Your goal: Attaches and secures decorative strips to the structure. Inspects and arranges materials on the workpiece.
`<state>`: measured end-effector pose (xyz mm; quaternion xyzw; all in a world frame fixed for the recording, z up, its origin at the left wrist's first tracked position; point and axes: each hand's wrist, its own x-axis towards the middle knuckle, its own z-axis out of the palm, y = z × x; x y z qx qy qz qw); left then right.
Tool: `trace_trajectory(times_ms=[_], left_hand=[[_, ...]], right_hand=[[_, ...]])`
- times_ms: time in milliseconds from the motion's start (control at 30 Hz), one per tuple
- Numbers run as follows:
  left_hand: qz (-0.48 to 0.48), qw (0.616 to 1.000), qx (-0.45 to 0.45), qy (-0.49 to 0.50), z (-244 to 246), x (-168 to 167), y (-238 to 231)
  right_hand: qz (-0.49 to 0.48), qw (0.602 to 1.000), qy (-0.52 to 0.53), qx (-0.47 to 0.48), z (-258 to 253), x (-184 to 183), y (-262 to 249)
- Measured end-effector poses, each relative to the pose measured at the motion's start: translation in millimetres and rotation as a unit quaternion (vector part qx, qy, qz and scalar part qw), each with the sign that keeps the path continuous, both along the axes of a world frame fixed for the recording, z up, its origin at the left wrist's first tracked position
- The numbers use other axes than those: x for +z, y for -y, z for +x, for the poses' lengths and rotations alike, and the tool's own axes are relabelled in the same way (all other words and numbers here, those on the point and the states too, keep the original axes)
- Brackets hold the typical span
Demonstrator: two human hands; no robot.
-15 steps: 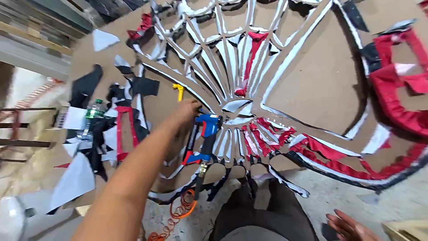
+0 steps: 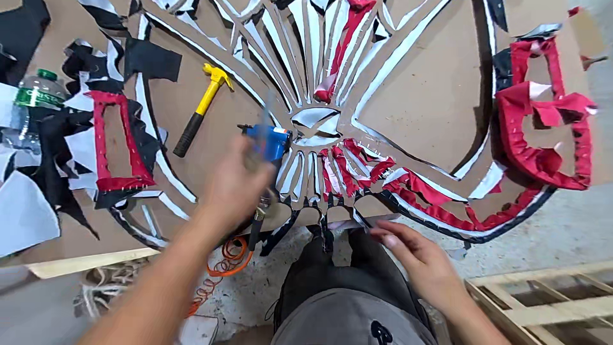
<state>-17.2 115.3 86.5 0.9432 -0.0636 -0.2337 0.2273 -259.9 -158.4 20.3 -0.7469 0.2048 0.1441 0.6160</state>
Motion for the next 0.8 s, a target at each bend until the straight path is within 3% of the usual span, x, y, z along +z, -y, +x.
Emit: trace_trajectory(times_ms=[100, 200, 300, 400, 467, 533, 633, 800], left_hand=[[-0.141, 0.987, 0.04, -0.067, -103.0, -37.7, 52.7], [-0.201, 0.972, 0.064, -0.109, -142.7, -60.2, 84.5], [-0.178, 0.983, 0.034, -0.038, -123.2, -70.7, 76.0], [-0.102, 0.99, 0.052, 0.086, -77.2, -92.5, 72.5], [-0.082, 0.986, 0.018, 0.141, -45.1, -119.4, 83.4], [-0.056, 0.988, -0.039, 0.136, -23.6, -141.5, 96.0], [-0.038, 0.981, -0.073, 0.173, -14.0, -160.6, 100.9], [-0.04, 0.98, -0.067, 0.18, -7.0, -159.5, 97.3]], right_hand=[[0.076, 0.996, -0.007, 0.051, 52.6, -6.4, -33.4], [0.086, 0.996, -0.027, 0.028, 78.4, -16.8, -43.4], [0.047, 0.999, -0.013, 0.02, 85.8, -27.1, -22.4], [-0.083, 0.99, -0.036, 0.112, 98.9, -30.6, 12.1], [-0.194, 0.955, -0.074, 0.213, 111.8, -31.2, 26.5], [-0.257, 0.915, -0.114, 0.29, 123.2, -31.3, 29.6], [-0.251, 0.893, -0.158, 0.339, 137.9, -26.5, 25.1], [-0.225, 0.898, -0.182, 0.331, 150.0, -27.9, 9.2]])
